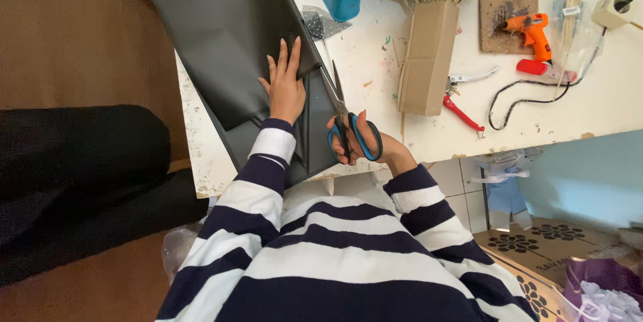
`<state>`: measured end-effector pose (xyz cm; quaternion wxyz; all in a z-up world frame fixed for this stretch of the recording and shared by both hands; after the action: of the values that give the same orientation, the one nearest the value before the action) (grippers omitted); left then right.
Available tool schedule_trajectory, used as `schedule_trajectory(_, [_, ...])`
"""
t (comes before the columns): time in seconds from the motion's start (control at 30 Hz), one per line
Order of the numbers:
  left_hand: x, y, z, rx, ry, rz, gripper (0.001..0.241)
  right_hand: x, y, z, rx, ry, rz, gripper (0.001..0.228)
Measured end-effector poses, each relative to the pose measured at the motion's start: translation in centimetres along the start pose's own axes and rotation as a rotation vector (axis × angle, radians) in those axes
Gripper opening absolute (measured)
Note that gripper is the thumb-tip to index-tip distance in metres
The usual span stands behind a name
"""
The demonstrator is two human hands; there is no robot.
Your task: The person cuts a large sheet of dark gray material into smaller rectangular pieces using scissors. They then fold each piece and secure the folds with clear tape, stacking the finished pieces on the table.
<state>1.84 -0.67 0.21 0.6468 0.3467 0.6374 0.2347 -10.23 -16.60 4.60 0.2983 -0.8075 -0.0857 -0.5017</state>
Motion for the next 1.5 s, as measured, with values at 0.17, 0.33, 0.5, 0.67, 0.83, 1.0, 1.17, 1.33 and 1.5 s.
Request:
schedule_trajectory(0.17, [-0.8, 0.4, -0.2, -0.006, -0.006, 0.037, 0.057, -0.3, 0.4, 0.3, -0.026, 0.004, 0.04, 0.099])
schedule_trajectory(0.33, [0.5, -1.2, -0.6, 0.034, -0.052, 0.137, 0.075, 0.2, 0.5, 1.6, -0.057, -0.024, 0.116, 0.097])
schedule_trajectory(0.5, [-0.2, -1.2, -3.3, 0.059, -0.112, 0.347, 0.088, -0.1, 0.8, 2.8, -0.092, -0.031, 0.211, 0.099])
schedule_trajectory(0.67, [0.4, -2.3, -5.3, 0.06, -0.168, 0.43, 0.078, -2.6, 0.9, 1.8, -0.139, -0.022, 0.215, 0.097])
schedule_trajectory(0.83, [0.6, -3.5, -6.2, 0.027, -0.142, 0.451, 0.071, -5.0, 0.6, 2.0, -0.277, 0.071, 0.143, 0.087])
schedule_trajectory(1.0, [0.7, -4.0, -6.9, 0.016, -0.145, 0.418, 0.07, -5.8, 1.0, 1.6, -0.319, 0.074, 0.082, 0.079])
schedule_trajectory(1.17, [2.2, -6.2, -7.5, -0.02, -0.167, 0.451, 0.07, -3.0, -0.2, 1.7, -0.258, 0.157, 0.032, 0.087])
schedule_trajectory(1.33, [0.6, -5.8, -9.0, -0.032, -0.176, 0.458, 0.072, -1.5, -1.1, 1.9, -0.27, 0.23, 0.003, 0.085])
schedule_trajectory(1.5, [0.3, -5.7, -9.5, -0.045, -0.172, 0.433, 0.068, -1.2, -1.2, 1.8, -0.308, 0.234, -0.067, 0.09])
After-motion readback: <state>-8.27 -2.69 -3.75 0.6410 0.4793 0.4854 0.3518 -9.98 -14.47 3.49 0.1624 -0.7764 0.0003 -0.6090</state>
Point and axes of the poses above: each hand's wrist, its own z-axis towards the middle knuckle, its own y-axis out of the back of the hand, x = y × z, the point moved 2 cm from there along z, towards the middle knuckle
